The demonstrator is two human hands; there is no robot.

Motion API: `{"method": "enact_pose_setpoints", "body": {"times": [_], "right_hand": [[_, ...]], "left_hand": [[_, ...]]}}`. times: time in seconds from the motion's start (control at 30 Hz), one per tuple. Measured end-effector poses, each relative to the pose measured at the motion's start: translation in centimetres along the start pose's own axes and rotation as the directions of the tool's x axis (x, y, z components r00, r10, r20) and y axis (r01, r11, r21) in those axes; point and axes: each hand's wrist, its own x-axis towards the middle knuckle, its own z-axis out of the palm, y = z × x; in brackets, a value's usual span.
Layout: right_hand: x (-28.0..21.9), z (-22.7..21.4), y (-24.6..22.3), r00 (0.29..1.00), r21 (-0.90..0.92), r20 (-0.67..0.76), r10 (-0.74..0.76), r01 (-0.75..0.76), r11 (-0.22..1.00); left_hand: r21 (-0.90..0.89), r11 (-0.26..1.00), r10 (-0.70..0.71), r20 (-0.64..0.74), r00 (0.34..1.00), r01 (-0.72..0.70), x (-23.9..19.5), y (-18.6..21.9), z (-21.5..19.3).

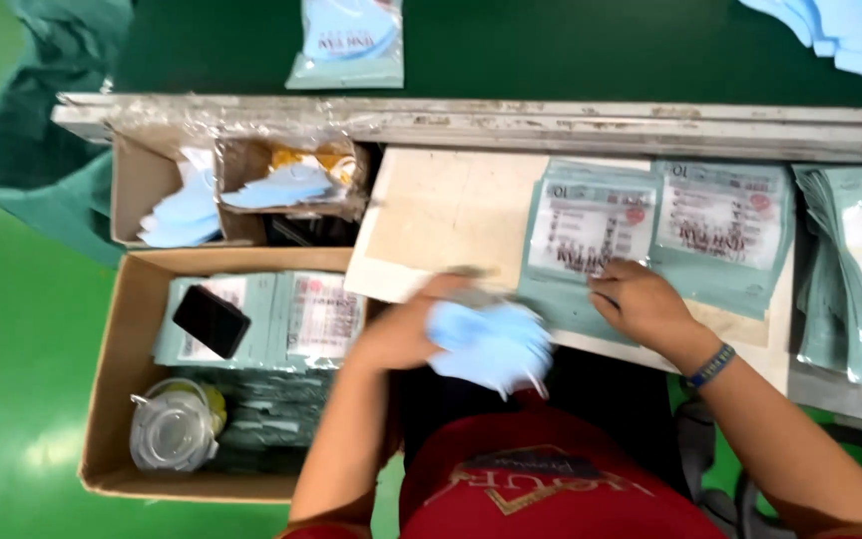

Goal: Packing blue face masks into clear plastic bags and placing them into boxes on a conveyor belt line.

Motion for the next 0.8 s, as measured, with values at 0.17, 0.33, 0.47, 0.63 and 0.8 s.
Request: {"method": "enact_pose_setpoints", "body": {"times": [0.17,0.33,0.47,0.63,0.8], "right_hand": [[1.5,1.1,0.6,0.994,-0.252,0.108,0.004,0.024,0.967],[2.6,0.9,1.4,0.997,-0.378,-0.073,-0.03,0.0,0.926],[4.0,2.0,1.2,0.999,-0.557,0.02,0.045,-0.026,0.83],[4.6,0.8,0.2,0.989,-0.388,-0.037,-0.144,0.118,0.914],[5.1,-3.4,-4.7,0.972,-0.114,-0.223,-0.07,0.046,0.992]], "left_hand": [[0.407,0.9,-0.089,0.523,0.848,-0.157,6.6,5.7,9.6],[0.498,0.857,-0.17,0.515,0.84,-0.131,7.4,4.0,11.9],[0.547,0.814,-0.126,0.494,0.86,-0.195,7.6,0.7,14.0],[0.497,0.833,-0.017,0.464,0.886,-0.244,7.6,0.0,13.7],[0.168,0.888,0.324,0.435,0.84,-0.429,8.3,-3.1,8.9]]}}
